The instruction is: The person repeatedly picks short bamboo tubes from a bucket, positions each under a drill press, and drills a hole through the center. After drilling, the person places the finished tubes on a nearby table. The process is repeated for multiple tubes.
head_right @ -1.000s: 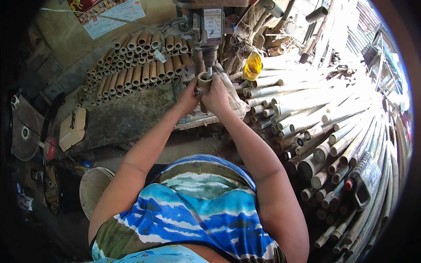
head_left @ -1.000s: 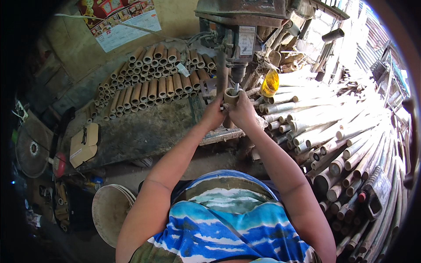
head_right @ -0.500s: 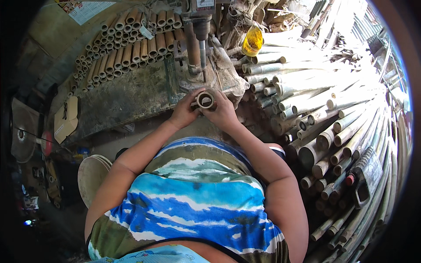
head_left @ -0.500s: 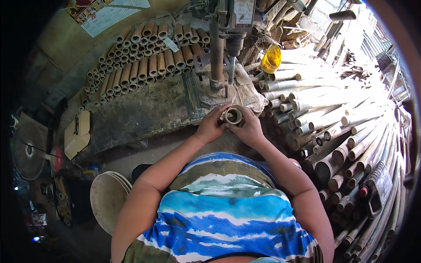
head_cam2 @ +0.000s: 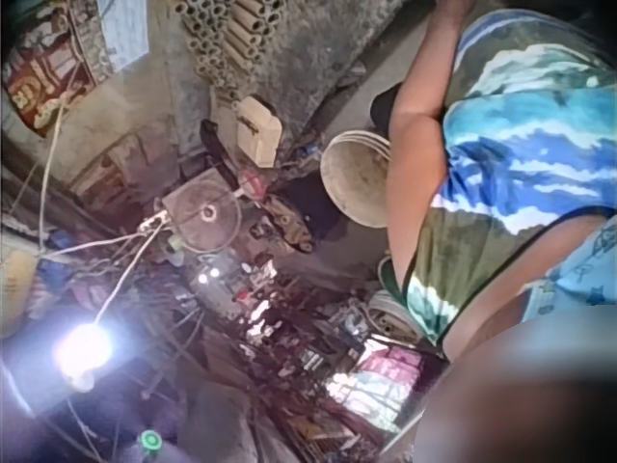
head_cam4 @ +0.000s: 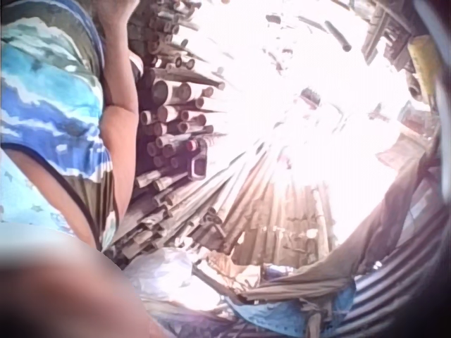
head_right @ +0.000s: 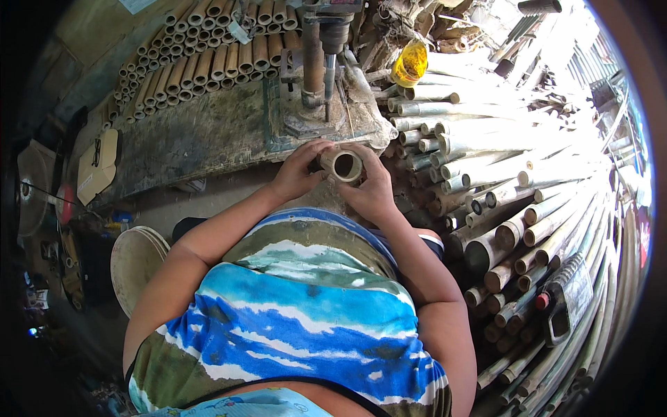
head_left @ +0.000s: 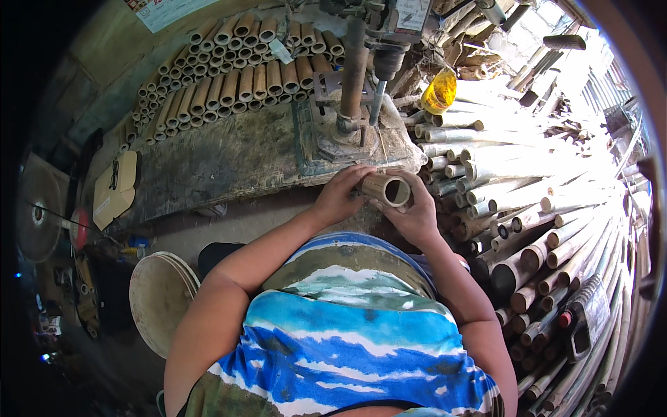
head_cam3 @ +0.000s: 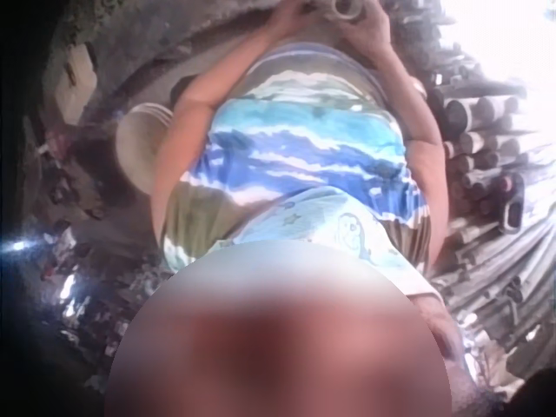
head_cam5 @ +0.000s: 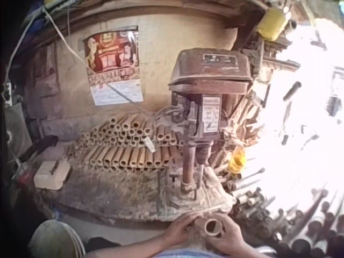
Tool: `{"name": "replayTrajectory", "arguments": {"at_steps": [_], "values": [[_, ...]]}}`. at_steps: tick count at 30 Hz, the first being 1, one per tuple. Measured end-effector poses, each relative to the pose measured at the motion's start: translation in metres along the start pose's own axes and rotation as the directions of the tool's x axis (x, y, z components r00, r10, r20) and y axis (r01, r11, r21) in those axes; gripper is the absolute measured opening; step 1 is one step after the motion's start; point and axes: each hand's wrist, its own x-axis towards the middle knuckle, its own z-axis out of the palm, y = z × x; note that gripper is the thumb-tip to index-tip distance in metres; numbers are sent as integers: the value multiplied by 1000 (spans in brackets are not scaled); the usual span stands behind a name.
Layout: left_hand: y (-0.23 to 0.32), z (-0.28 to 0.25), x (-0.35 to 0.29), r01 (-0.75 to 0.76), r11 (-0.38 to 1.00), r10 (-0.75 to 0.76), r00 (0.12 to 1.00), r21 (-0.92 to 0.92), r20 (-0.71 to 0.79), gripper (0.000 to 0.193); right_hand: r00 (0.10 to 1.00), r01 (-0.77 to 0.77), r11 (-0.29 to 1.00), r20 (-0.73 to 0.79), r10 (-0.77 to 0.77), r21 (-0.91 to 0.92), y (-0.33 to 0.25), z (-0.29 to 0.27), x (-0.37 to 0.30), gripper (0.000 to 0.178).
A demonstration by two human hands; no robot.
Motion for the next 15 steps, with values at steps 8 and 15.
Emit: {"name": "replayTrajectory", "arguments": {"at_steps": [8, 15], "values": [[-3, 7, -6, 33, 999, -33, 999, 4, 12, 65, 994, 109, 975, 43, -103, -192, -14, 2, 2, 62], [-6, 5, -5, -15, 999, 14, 1000, -49, -25, 62, 986, 164, 960, 80, -149, -229, -28, 5, -3, 63]]}}
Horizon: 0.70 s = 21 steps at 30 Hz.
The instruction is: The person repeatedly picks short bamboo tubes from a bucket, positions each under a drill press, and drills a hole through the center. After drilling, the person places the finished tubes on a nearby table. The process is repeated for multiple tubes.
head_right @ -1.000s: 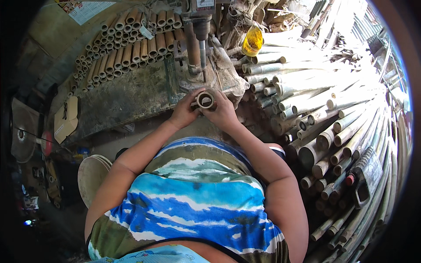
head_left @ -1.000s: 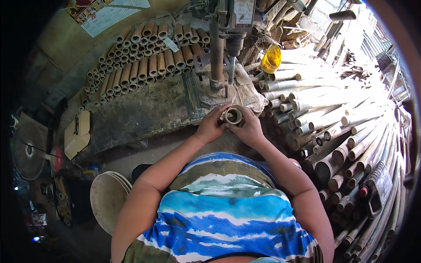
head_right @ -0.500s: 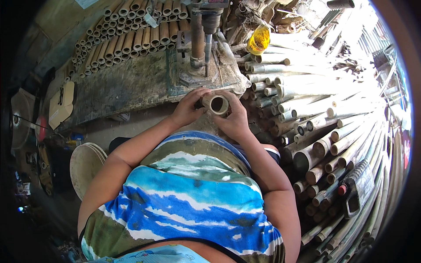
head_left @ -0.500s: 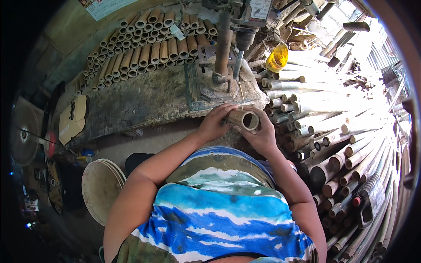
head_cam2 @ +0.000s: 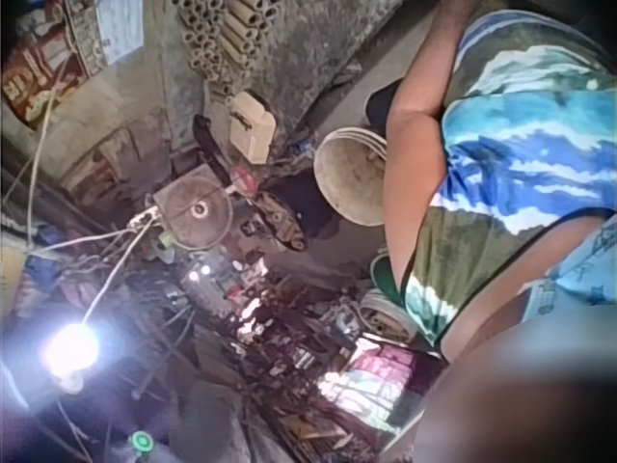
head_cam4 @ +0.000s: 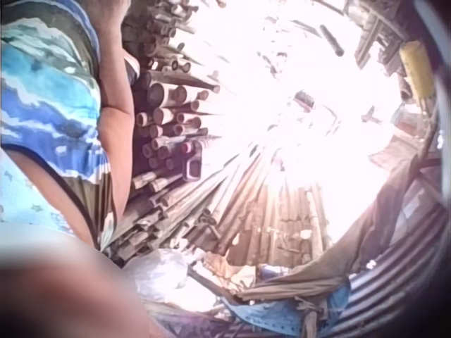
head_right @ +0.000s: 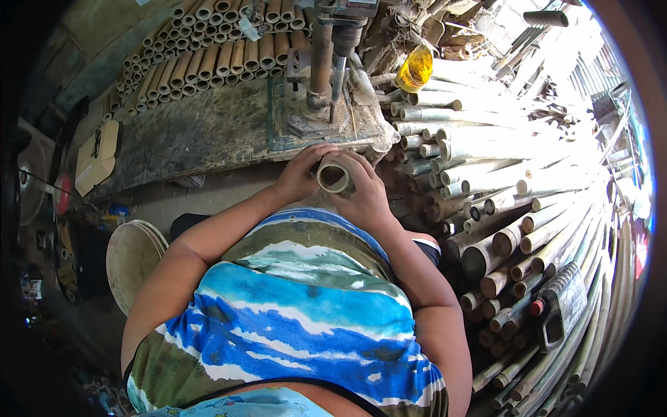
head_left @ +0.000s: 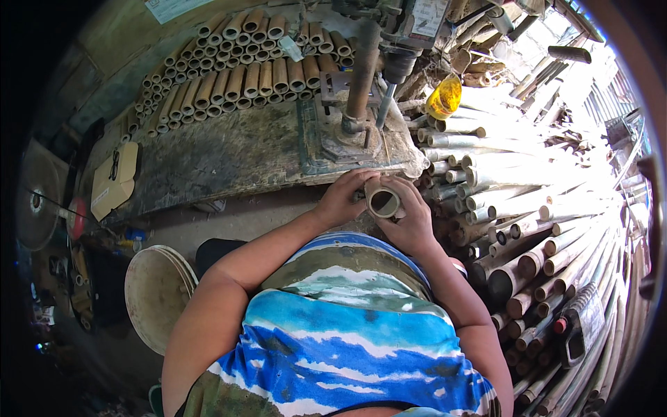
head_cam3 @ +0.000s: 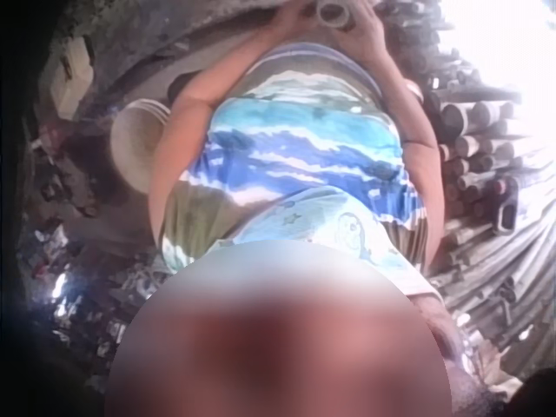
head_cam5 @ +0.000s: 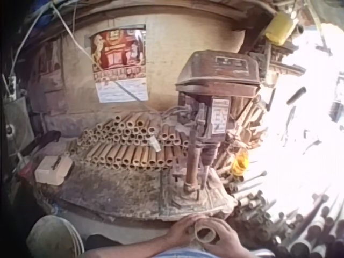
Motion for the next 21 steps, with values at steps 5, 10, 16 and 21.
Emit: {"name": "replayTrajectory", "arguments": {"at_steps": [5, 10, 16, 21], "values": [[-4, 0, -1, -18, 996, 25, 996, 83, -86, 67, 997, 73, 996, -23, -72, 59, -1, -4, 1, 63], [-12, 10, -2, 470, 707, -568, 823, -529, -27, 71, 987, 137, 986, -99, -128, 97, 2, -10, 3, 62], [4, -14, 5, 554, 273, -432, 801, -786, 414, 91, 942, -135, 552, -66, 328, 823, 40, -22, -7, 53], [28, -11, 26, 383, 457, -326, 912, -802, 250, 81, 870, -381, 144, 301, 390, 913, 91, -30, -20, 63]]}}
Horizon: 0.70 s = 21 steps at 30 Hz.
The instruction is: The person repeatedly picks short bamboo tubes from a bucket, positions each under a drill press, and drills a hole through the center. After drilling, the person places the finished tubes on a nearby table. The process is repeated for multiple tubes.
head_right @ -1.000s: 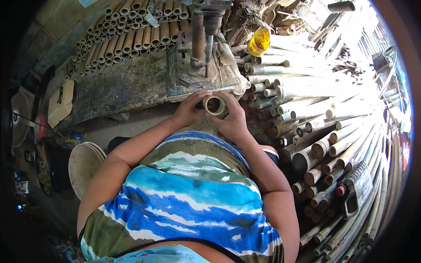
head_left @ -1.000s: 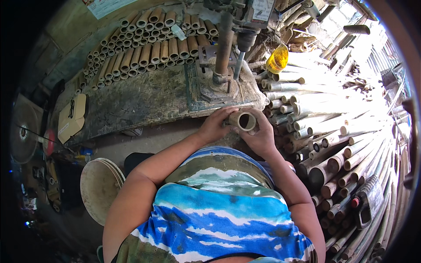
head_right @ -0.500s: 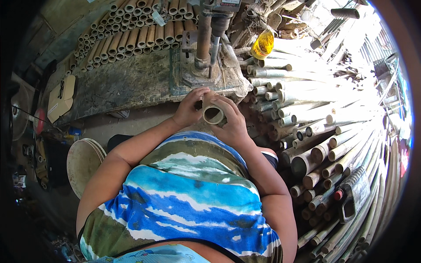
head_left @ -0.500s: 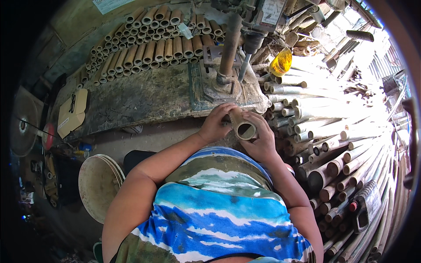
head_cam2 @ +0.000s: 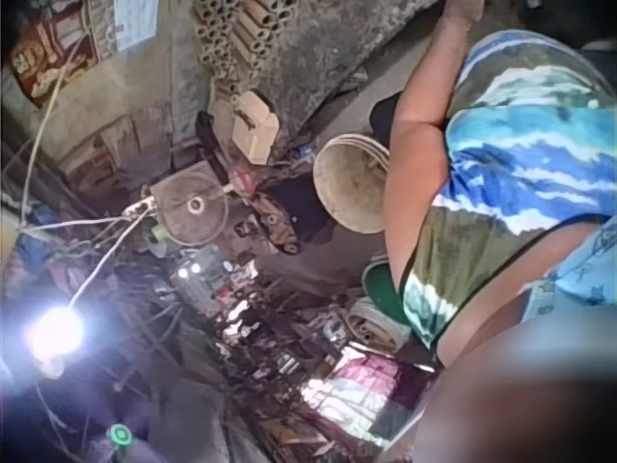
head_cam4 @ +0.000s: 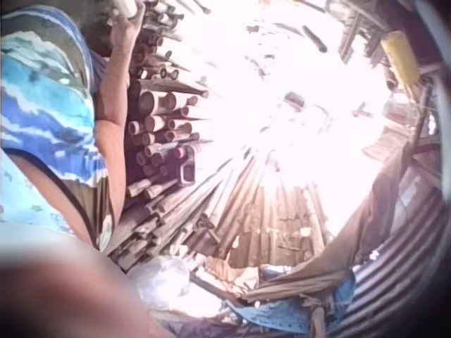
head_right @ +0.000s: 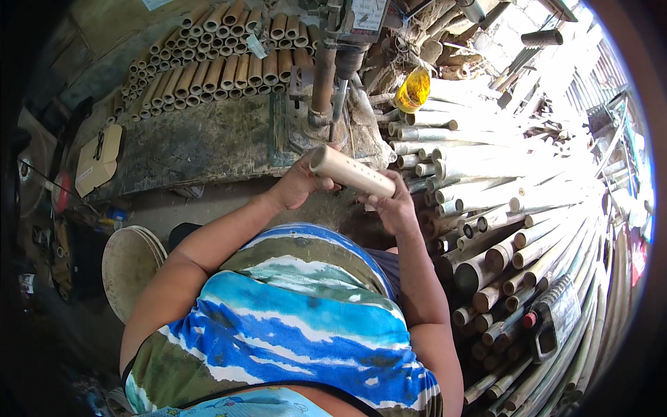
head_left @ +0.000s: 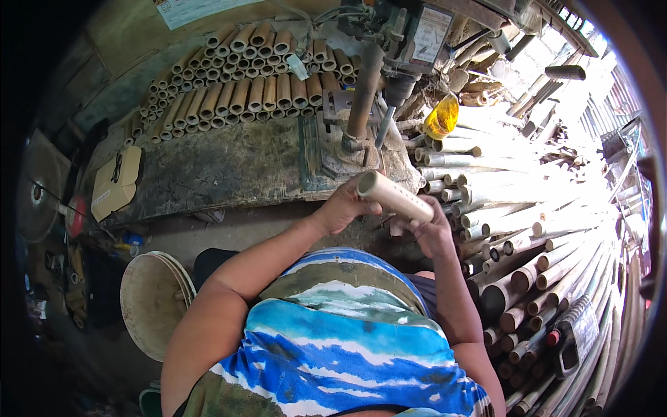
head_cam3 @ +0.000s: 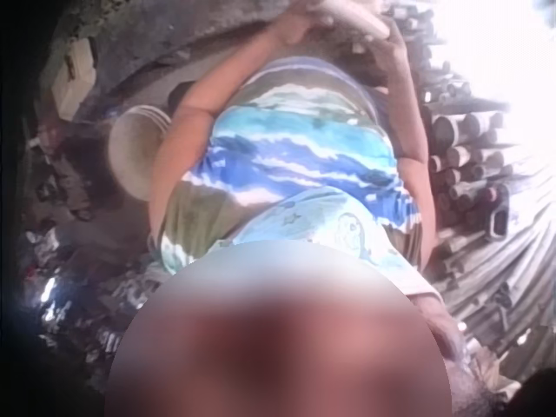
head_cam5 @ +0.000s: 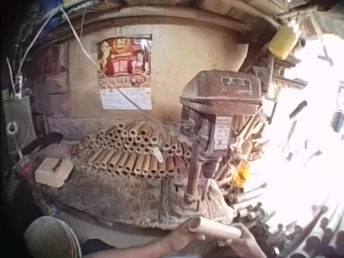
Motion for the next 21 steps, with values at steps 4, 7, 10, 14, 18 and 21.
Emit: {"name": "replayTrajectory", "arguments": {"at_steps": [4, 7, 10, 14, 18, 21], "values": [[-3, 15, -1, -46, 986, 38, 998, 163, 54, 79, 991, -135, 935, -62, 121, -327, 22, -10, 4, 69], [-5, 21, -5, 7, 992, -15, 998, 126, 62, 76, 999, -44, 865, -2, 50, -500, 27, -7, 5, 71], [-3, 26, -6, -39, 961, 25, 998, 273, 54, 74, 999, -40, 837, -9, 42, -546, 26, -3, 5, 68], [6, 30, -11, -255, 775, 210, 967, 578, 144, 71, 995, 85, 796, 92, -38, -599, 27, 2, 8, 65], [12, 36, -12, -322, 715, 261, 946, 620, 190, 67, 981, 183, 798, 163, -108, -574, 28, 5, 8, 64], [15, 39, -11, -449, 587, 376, 888, 674, 264, 63, 960, 269, 785, 220, -172, -559, 26, 9, 6, 64]]}}
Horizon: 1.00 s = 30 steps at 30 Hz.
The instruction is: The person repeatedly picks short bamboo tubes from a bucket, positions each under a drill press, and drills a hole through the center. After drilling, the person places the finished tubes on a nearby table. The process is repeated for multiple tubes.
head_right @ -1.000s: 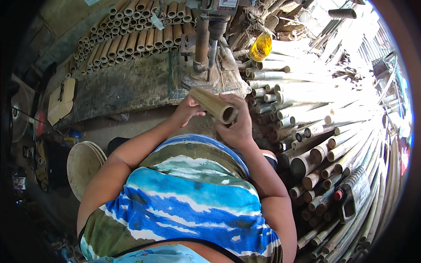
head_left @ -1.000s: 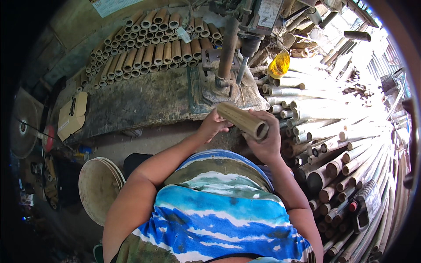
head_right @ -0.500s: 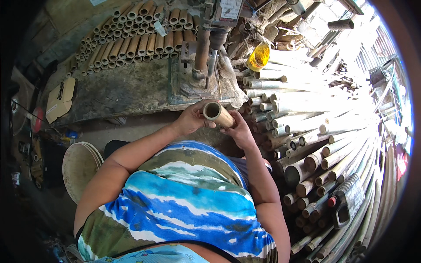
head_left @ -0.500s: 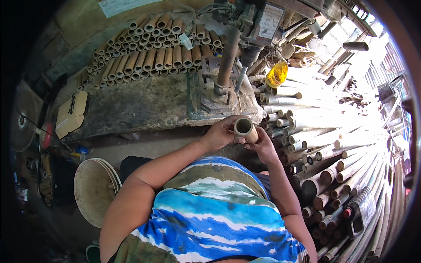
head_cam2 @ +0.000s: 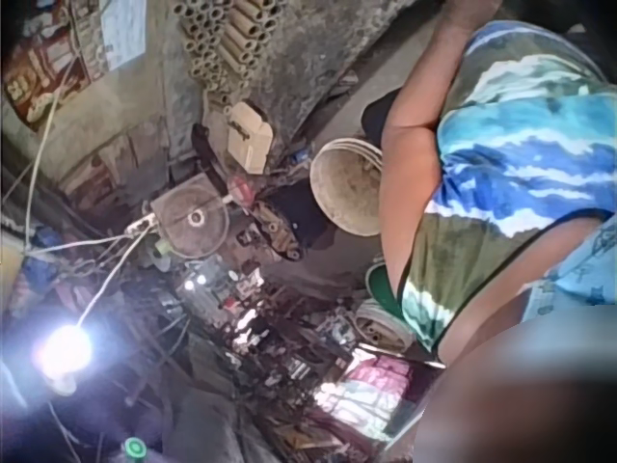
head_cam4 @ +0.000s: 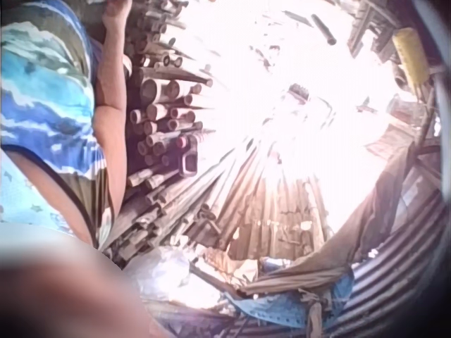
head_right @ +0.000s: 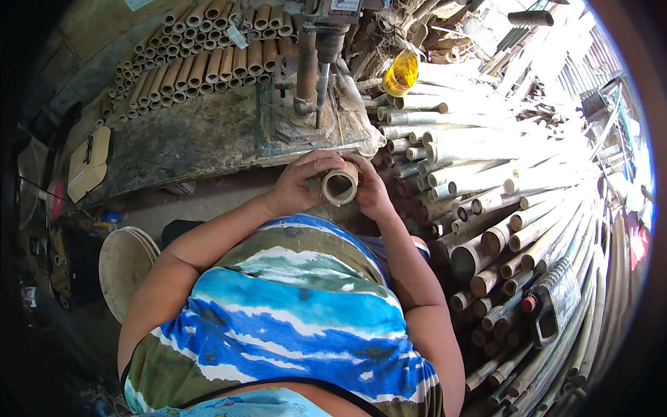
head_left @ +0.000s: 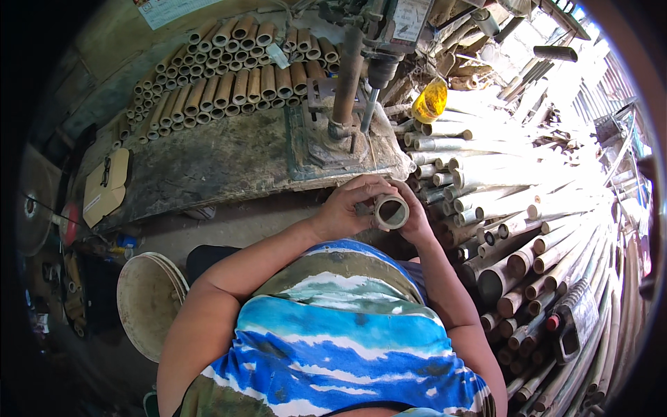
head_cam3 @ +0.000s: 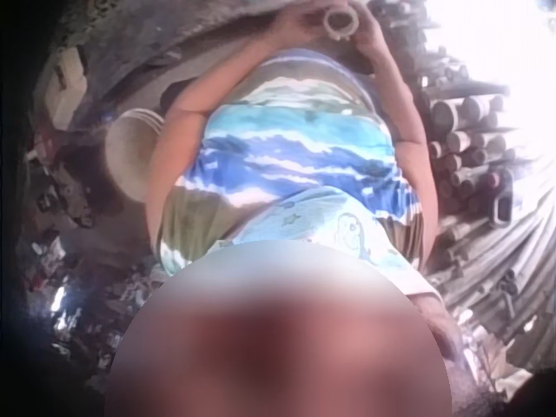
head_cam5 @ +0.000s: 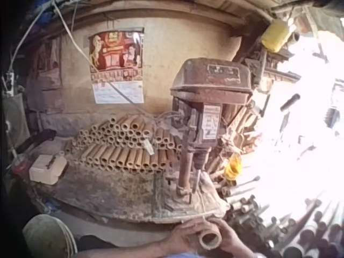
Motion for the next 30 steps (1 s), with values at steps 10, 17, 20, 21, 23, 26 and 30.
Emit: {"name": "replayTrajectory", "arguments": {"at_steps": [10, 17, 20, 21, 23, 26, 30], "values": [[2, 1, 0, -30, 999, 28, 998, -41, -61, 57, 985, 24, 850, -133, -110, -526, -41, 0, 0, 61], [5, -1, -1, 11, 1000, -12, 998, -10, -67, 59, 984, -4, 798, -146, -105, -602, -50, 1, 2, 60], [4, -1, -1, 13, 1000, -14, 998, -18, -62, 60, 987, -3, 795, -130, -95, -606, -48, 1, 2, 62], [3, -1, -1, 15, 1000, -17, 998, -19, -57, 61, 988, -6, 791, -123, -89, -612, -47, 1, 1, 63], [1, -1, -2, 12, 1000, -13, 998, -16, -57, 63, 985, 13, 741, -117, -123, -671, -47, 0, 1, 63], [-1, 0, -4, 3, 1000, -4, 998, -15, -66, 63, 984, -14, 746, -143, -110, -665, -46, 0, 1, 64], [-2, 1, -6, -5, 1000, 3, 997, -24, -81, 60, 978, -27, 762, -173, -113, -647, -45, -1, 1, 66]]}}
